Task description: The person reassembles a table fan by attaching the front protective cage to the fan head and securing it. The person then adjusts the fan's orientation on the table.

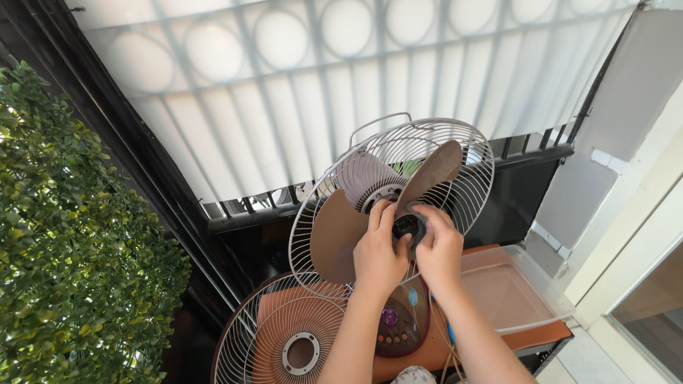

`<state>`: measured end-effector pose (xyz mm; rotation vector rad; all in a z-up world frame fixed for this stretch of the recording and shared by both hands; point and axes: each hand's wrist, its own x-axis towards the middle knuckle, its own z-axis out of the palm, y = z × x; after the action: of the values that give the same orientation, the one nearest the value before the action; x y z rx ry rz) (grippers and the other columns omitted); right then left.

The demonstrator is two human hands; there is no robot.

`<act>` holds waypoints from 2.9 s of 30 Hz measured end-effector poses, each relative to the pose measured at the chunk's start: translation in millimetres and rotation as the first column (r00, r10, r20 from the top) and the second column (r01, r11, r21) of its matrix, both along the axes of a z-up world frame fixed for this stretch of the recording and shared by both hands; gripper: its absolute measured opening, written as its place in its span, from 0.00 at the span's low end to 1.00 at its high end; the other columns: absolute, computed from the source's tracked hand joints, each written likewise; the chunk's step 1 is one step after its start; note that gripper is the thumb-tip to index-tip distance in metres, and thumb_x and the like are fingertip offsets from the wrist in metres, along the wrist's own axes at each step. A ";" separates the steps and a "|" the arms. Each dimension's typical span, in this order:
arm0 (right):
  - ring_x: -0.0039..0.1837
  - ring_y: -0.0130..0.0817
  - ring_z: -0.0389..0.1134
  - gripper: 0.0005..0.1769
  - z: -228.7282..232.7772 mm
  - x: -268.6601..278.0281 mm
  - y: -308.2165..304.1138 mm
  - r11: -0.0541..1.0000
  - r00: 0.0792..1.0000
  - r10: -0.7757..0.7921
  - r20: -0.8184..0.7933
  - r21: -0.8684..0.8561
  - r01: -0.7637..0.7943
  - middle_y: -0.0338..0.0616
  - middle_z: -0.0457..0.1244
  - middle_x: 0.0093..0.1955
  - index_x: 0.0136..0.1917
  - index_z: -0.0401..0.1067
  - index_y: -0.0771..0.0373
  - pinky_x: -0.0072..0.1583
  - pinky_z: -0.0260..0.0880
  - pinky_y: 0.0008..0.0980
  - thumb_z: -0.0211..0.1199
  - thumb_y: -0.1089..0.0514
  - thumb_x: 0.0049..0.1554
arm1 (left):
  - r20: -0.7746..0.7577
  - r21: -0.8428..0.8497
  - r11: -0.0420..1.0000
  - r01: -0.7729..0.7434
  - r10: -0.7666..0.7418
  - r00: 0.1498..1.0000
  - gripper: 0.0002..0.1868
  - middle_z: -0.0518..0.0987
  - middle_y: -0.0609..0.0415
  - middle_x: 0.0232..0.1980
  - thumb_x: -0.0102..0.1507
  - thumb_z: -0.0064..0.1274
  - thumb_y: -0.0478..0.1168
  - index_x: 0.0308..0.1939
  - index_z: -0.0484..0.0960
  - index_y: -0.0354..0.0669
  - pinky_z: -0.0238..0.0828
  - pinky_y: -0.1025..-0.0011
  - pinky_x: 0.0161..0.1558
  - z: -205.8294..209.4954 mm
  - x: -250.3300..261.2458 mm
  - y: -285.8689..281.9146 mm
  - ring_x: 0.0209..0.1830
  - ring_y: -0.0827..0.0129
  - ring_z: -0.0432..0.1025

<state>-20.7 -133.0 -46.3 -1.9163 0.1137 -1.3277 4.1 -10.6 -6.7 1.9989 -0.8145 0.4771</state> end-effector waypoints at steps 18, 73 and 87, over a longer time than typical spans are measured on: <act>0.62 0.47 0.71 0.26 7.3 -9.3 8.3 0.996 0.997 -0.022 0.068 -0.084 0.028 0.51 0.70 0.57 0.55 0.77 0.66 0.61 0.71 0.37 0.49 0.80 0.50 | 0.038 -0.006 1.000 0.020 -0.020 0.999 0.31 0.68 0.51 0.71 0.58 0.57 0.32 0.66 0.69 0.45 0.75 0.54 0.45 3.3 -2.9 1.4 0.50 0.46 0.77; 0.52 0.41 0.68 0.14 49.2 -30.9 5.1 0.799 0.972 -0.169 -0.163 -0.600 0.039 0.37 0.66 0.47 0.46 0.74 0.59 0.47 0.71 0.40 0.61 0.71 0.47 | -0.047 -0.073 0.997 -0.033 0.030 0.998 0.31 0.72 0.54 0.66 0.53 0.57 0.30 0.61 0.75 0.51 0.74 0.55 0.44 -1.6 -3.5 -4.1 0.48 0.49 0.78; 0.52 0.50 0.70 0.10 33.7 -20.8 -15.3 0.940 0.994 0.057 -0.091 -0.332 -0.084 0.50 0.67 0.48 0.47 0.73 0.67 0.54 0.70 0.40 0.61 0.73 0.51 | 0.027 -0.022 0.999 -0.032 0.033 0.999 0.27 0.72 0.51 0.63 0.58 0.61 0.36 0.62 0.74 0.49 0.73 0.51 0.43 -6.4 7.9 0.0 0.47 0.46 0.77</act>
<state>-41.5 -148.3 -12.6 -2.2374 -0.1507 -1.2845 12.0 -10.6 -13.1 1.9921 -0.7914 0.5303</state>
